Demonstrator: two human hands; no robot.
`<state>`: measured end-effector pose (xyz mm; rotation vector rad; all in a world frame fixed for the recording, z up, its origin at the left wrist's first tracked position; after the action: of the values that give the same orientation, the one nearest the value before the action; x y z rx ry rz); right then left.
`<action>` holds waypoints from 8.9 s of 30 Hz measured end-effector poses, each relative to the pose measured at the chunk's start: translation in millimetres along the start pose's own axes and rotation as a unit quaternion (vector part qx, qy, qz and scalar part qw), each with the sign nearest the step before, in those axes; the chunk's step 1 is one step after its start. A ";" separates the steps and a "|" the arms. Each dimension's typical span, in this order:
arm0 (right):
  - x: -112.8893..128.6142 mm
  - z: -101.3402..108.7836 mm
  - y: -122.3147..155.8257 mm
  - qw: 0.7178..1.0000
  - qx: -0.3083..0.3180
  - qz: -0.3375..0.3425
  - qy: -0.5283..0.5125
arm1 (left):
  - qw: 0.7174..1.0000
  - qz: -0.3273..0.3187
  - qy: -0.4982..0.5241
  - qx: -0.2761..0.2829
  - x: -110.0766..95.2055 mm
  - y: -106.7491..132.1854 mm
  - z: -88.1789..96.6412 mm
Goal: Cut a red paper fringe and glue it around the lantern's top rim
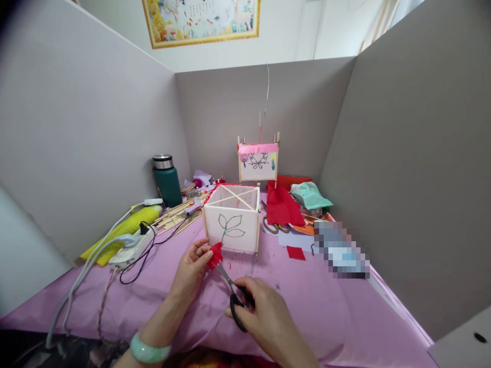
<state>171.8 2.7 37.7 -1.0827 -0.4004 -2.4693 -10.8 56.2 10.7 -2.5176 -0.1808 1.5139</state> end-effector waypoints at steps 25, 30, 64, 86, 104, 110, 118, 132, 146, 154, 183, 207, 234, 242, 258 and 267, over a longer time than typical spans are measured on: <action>-0.7 -5.3 -8.9 1.000 -0.024 0.018 0.004 | 1.000 0.009 0.021 -0.003 -1.6 -0.4 -1.8; -0.8 -5.2 -8.9 0.999 -0.027 0.017 0.011 | 1.000 0.007 0.019 -0.007 -0.7 -1.2 -0.5; 1.7 -4.5 -10.0 0.999 -0.033 0.031 0.023 | 0.999 0.009 0.030 -0.010 -3.5 -0.2 -2.5; 0.9 -4.6 -9.8 0.999 -0.014 0.032 0.008 | 0.999 0.011 0.029 0.013 -1.1 -2.0 -2.1; -1.3 -5.8 -12.1 0.999 -0.034 0.026 0.019 | 1.000 0.020 0.007 -0.002 -0.2 -1.0 -1.1; -0.7 -6.3 -14.1 0.998 -0.039 0.031 0.027 | 1.000 0.021 0.008 -0.003 -0.5 -0.9 -1.7; 2.2 -6.2 -12.6 0.999 -0.035 0.033 0.026 | 1.000 0.019 0.001 -0.002 -0.4 0.1 -1.0; 3.9 -6.2 -14.1 0.998 -0.029 0.033 0.034 | 1.000 0.015 0.007 0.005 -0.1 -1.2 -1.9; 4.6 -6.9 -15.9 0.997 -0.037 0.028 0.054 | 1.000 0.018 0.002 0.000 -1.6 -1.1 -1.6; 2.1 -7.2 -17.6 0.998 -0.037 0.020 0.056 | 1.000 0.015 0.009 0.011 0.0 -0.4 -1.8; 3.8 -5.8 -16.7 0.998 -0.028 0.019 0.053 | 1.000 0.018 0.022 0.003 -1.9 0.4 -2.7; 3.3 -1.0 -9.0 0.998 0.000 0.027 0.053 | 0.998 -0.002 0.065 -0.013 -3.9 -2.1 -1.7; 6.0 -7.7 -15.2 0.997 -0.029 0.008 0.077 | 0.992 0.024 0.112 -0.044 -4.1 -1.6 0.9; 7.4 -7.6 -15.5 0.996 -0.033 0.011 0.079 | 0.993 0.025 0.106 -0.048 -2.9 -1.7 0.9; 3.5 -8.5 -19.0 0.996 -0.043 0.013 0.079 | 0.993 0.021 0.106 -0.050 -2.9 -2.0 1.7; 2.5 -7.0 -18.7 0.996 -0.048 0.013 0.076 | 0.994 0.021 0.100 -0.043 -4.0 -1.8 1.0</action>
<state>157.0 15.5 33.2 -0.9217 -0.2219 -2.5490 -13.6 57.3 14.0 -2.7365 -0.1665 1.2830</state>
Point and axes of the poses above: each hand's wrist, its own y-axis away from the middle knuckle, its own z-axis out of the back of the hand, x = y × z, the point moved 6 cm from there along -y, towards the middle knuckle, and after that the axes turned 13 degrees about x, right-handed, at the moved point
